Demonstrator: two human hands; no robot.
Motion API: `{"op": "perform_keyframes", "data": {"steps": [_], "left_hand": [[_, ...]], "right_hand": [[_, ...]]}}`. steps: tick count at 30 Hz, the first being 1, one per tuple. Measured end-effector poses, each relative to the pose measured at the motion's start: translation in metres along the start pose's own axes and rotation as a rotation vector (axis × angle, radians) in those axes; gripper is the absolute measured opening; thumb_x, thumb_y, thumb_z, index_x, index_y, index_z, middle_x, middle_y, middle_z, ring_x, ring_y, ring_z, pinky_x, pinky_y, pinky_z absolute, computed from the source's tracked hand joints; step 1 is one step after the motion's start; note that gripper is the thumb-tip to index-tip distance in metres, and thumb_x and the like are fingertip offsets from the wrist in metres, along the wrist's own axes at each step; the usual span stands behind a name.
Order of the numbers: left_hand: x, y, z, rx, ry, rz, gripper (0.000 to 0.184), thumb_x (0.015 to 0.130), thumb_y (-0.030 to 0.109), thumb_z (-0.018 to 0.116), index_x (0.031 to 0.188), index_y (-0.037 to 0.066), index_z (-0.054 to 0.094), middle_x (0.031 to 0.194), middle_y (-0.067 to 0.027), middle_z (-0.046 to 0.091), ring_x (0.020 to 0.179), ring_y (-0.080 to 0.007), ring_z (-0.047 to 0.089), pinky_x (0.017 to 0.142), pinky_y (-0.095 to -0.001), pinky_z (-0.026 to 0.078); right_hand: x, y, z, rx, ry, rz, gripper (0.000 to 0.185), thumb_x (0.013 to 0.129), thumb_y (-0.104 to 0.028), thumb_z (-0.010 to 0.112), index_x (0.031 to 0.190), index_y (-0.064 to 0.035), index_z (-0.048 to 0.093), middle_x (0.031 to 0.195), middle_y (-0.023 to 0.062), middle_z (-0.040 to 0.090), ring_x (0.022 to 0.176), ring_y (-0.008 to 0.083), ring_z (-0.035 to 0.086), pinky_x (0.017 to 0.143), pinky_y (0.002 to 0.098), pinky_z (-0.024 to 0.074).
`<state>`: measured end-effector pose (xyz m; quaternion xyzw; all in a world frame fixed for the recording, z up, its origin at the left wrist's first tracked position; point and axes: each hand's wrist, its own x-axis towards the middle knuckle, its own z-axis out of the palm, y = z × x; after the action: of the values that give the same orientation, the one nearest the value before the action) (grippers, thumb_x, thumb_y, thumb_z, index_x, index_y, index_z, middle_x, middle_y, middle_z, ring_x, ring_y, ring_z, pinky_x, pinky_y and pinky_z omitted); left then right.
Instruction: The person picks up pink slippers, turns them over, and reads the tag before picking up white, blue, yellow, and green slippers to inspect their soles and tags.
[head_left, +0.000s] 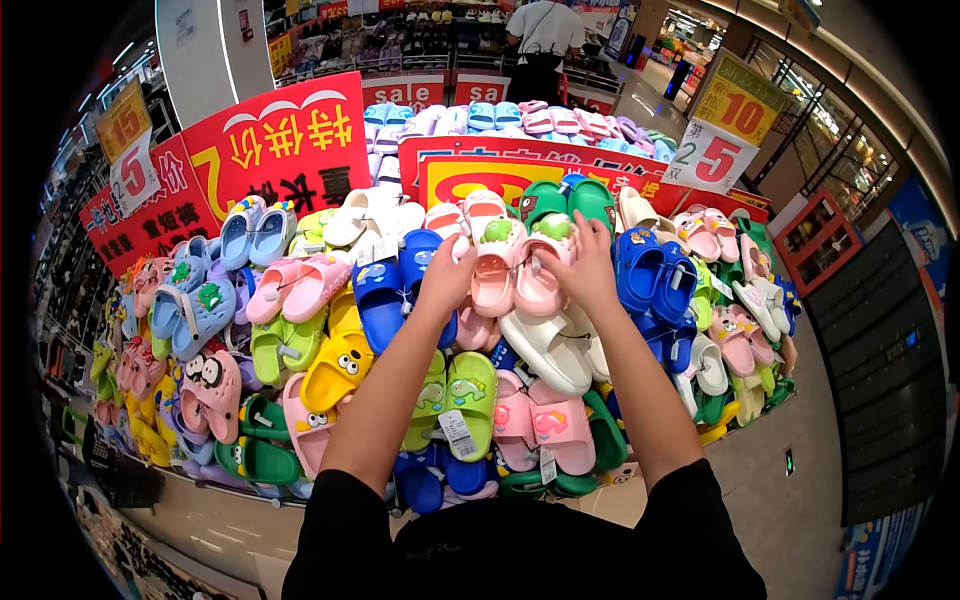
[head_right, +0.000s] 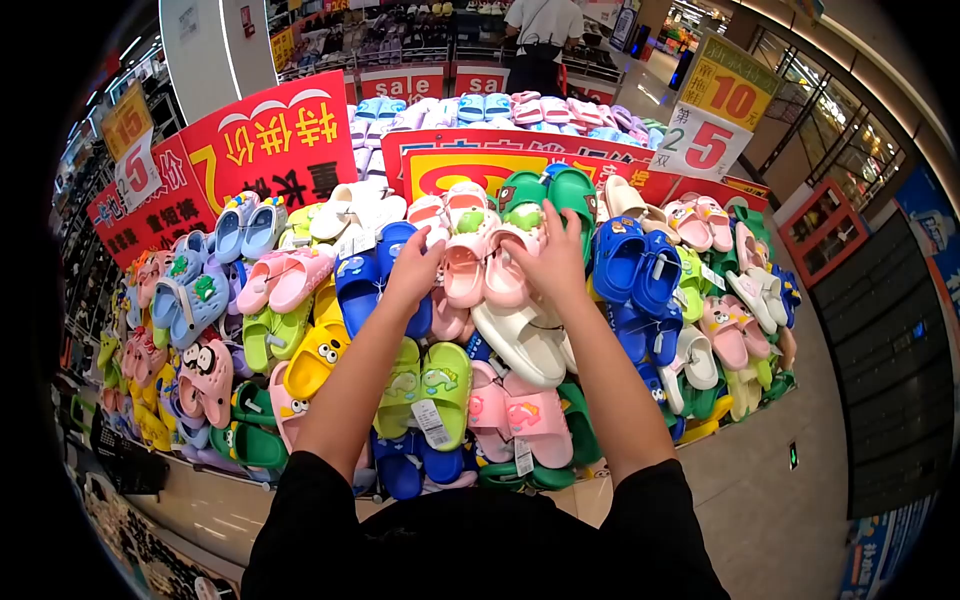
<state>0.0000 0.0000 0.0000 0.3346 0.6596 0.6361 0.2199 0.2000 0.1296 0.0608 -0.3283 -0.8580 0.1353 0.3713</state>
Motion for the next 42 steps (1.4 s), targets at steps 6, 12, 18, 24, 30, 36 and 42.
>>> {"op": "perform_keyframes", "data": {"steps": [6, 12, 18, 24, 30, 36, 42], "left_hand": [[-0.081, -0.022, 0.015, 0.249, -0.024, 0.358, 0.038, 0.09, 0.019, 0.064, 0.124, 0.003, 0.063, 0.13, -0.026, 0.06, 0.126, -0.0426, 0.053, 0.106, -0.0408, 0.043], [-0.103, -0.035, 0.019, 0.314, 0.122, 0.355, 0.034, 0.086, 0.011, 0.066, 0.119, 0.004, 0.066, 0.141, -0.0262, 0.05, 0.134, -0.0459, 0.045, 0.109, -0.0473, 0.039], [-0.104, -0.039, 0.021, 0.489, 0.098, 0.464, 0.045, 0.085, 0.01, 0.064, 0.129, 0.007, 0.058, 0.144, -0.0238, 0.047, 0.137, -0.0461, 0.041, 0.11, -0.0474, 0.039], [-0.124, -0.022, 0.021, 0.438, 0.114, 0.382, 0.039, 0.085, 0.012, 0.065, 0.124, 0.009, 0.063, 0.143, -0.0188, 0.05, 0.135, -0.0442, 0.044, 0.111, -0.0498, 0.037], [-0.225, -0.01, -0.035, 0.8, 0.004, 0.536, 0.033, 0.077, 0.007, 0.067, 0.108, 0.015, 0.069, 0.115, -0.0048, 0.068, 0.115, -0.0282, 0.062, 0.108, -0.0543, 0.038], [-0.327, -0.031, -0.061, 0.594, 0.284, 0.262, 0.028, 0.078, 0.0, 0.065, 0.104, 0.007, 0.068, 0.091, -0.0074, 0.073, 0.086, -0.0286, 0.069, 0.087, -0.0425, 0.053], [-0.339, -0.018, -0.048, 0.589, 0.316, 0.26, 0.023, 0.08, -0.001, 0.066, 0.102, 0.004, 0.069, 0.088, -0.0093, 0.072, 0.081, -0.0294, 0.069, 0.075, -0.0394, 0.054]], "right_hand": [[-0.008, 0.023, 0.033, 0.056, -0.119, 0.08, 0.067, 0.087, -0.031, 0.07, 0.142, -0.0008, 0.048, 0.139, 0.0286, 0.047, 0.126, 0.0412, 0.052, 0.103, 0.041, 0.0455], [0.003, 0.031, 0.06, 0.018, -0.259, -0.11, 0.065, 0.088, -0.028, 0.066, 0.143, -0.0022, 0.045, 0.146, 0.0274, 0.042, 0.124, 0.043, 0.053, 0.102, 0.0427, 0.0469], [0.05, -0.03, 0.001, -0.374, -0.682, -0.057, 0.063, 0.083, -0.043, 0.07, 0.128, 0.0001, 0.059, 0.134, 0.0224, 0.055, 0.115, 0.0401, 0.06, 0.095, 0.0438, 0.0503], [0.138, -0.01, 0.101, -0.054, -0.525, -0.208, 0.063, 0.082, -0.041, 0.071, 0.13, -0.0018, 0.06, 0.129, 0.0203, 0.06, 0.117, 0.037, 0.06, 0.098, 0.0429, 0.0493], [0.205, 0.014, 0.168, -0.078, -1.047, -0.058, 0.081, 0.08, -0.028, 0.07, 0.153, -0.0116, 0.037, 0.148, 0.0227, 0.047, 0.129, 0.0335, 0.054, 0.105, 0.0411, 0.0456], [0.187, 0.035, 0.18, -0.321, -0.951, -0.308, 0.078, 0.069, -0.013, 0.072, 0.144, -0.0131, 0.049, 0.135, 0.0219, 0.058, 0.125, 0.0375, 0.056, 0.103, 0.0425, 0.0469], [0.201, 0.043, 0.182, 0.027, -0.377, -0.465, 0.052, 0.072, 0.002, 0.061, 0.121, -0.0131, 0.067, 0.124, 0.0164, 0.064, 0.12, 0.0394, 0.053, 0.105, 0.0439, 0.0426]]}}
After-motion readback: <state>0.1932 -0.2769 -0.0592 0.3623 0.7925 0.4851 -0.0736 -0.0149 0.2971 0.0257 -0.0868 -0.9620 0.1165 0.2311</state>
